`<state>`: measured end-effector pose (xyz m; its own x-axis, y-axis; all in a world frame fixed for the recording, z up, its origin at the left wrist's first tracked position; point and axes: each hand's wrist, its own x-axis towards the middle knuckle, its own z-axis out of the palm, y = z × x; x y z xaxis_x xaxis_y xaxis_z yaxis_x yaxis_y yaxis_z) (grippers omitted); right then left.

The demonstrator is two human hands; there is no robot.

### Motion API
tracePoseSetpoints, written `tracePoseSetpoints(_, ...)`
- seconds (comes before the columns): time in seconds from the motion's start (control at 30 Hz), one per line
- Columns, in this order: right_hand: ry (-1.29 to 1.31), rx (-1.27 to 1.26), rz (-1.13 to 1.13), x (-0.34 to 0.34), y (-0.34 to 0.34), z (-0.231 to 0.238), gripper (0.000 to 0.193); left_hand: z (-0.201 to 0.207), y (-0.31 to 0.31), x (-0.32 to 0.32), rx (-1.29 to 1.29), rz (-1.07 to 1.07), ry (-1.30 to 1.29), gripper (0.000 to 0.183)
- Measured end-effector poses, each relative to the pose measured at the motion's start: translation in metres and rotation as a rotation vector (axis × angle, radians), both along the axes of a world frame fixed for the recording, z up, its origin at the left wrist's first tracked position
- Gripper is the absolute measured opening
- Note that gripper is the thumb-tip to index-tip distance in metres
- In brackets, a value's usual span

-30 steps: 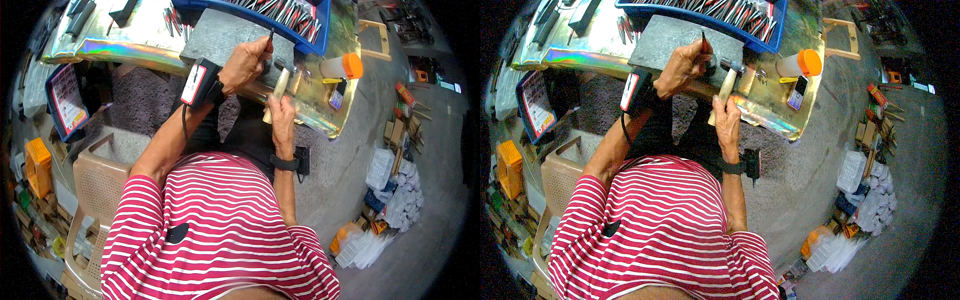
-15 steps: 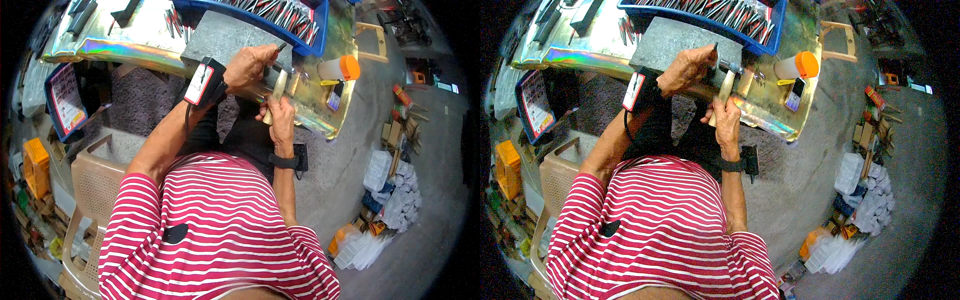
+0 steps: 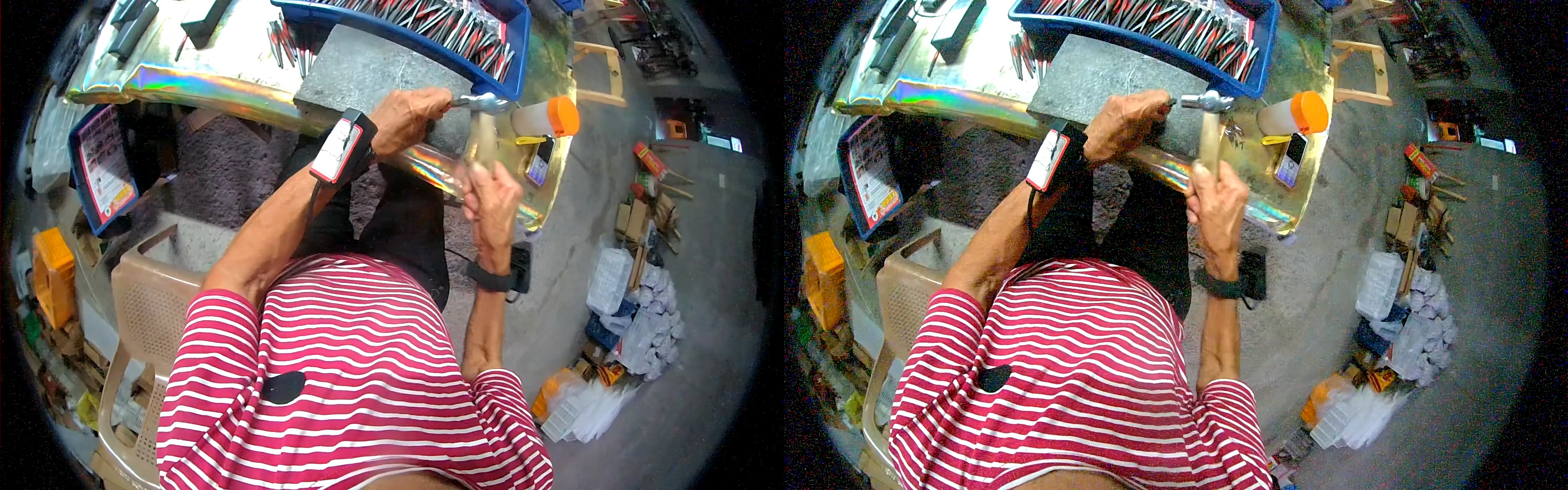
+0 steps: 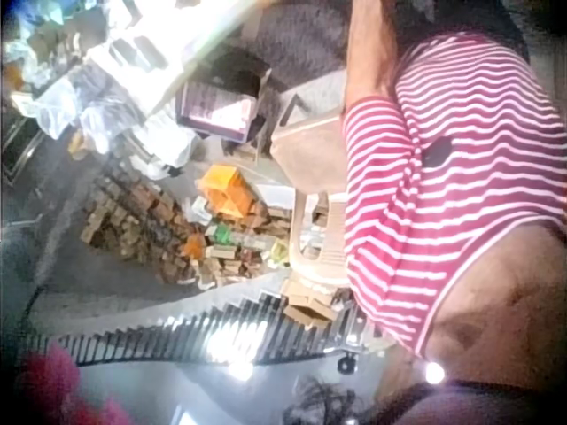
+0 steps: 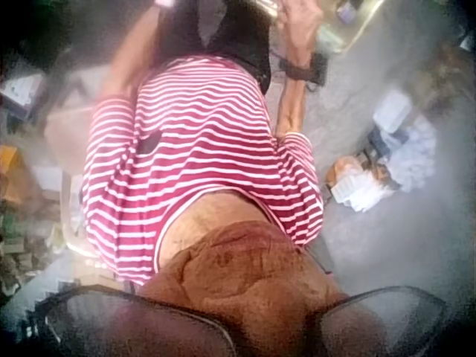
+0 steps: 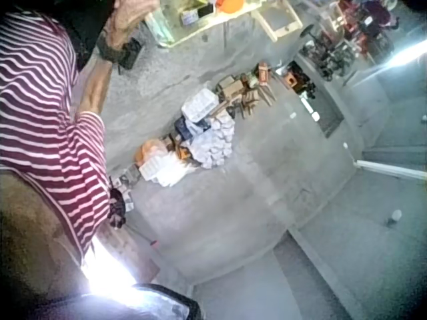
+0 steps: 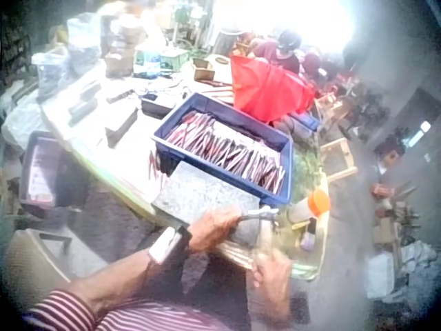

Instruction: The person holds a metal ring against a black block and strikes it with a hammer, repeating the process with another ring.

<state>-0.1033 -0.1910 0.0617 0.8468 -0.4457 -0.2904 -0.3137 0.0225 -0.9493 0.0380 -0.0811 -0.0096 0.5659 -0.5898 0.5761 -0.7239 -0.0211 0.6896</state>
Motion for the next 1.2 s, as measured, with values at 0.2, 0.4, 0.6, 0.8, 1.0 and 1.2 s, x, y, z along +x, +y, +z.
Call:
tracePoseSetpoints(0.2, -0.157, -0.771, 0.124, -0.009, -0.010, 0.043, 0.018, 0.000, 0.004, 0.000, 0.009, -0.017, -0.023, 0.011)
tracePoseSetpoints(0.4, -0.212, -1.150, 0.293, -0.006, -0.012, 0.052, 0.018, -0.003, 0.000, -0.002, 0.009, 0.026, -0.014, 0.011)
tracePoseSetpoints(0.6, -0.364, -1.218, 0.035, -0.008, 0.004, 0.097, 0.020, -0.004, 0.002, 0.000, 0.020, 0.019, -0.034, 0.012)
tracePoseSetpoints(0.8, -0.158, -1.400, 0.334, -0.004, -0.005, 0.056, 0.017, -0.002, -0.001, -0.004, -0.031, 0.010, -0.014, 0.013)
tracePoseSetpoints(1.0, -0.401, -1.220, 0.134, -0.006, 0.000, 0.081, 0.012, -0.005, 0.000, -0.003, -0.023, 0.018, -0.024, 0.012)
tracePoseSetpoints(1.2, -0.353, -1.369, 0.155, -0.006, -0.003, 0.064, 0.013, -0.005, -0.001, -0.002, -0.002, 0.026, -0.007, 0.010)
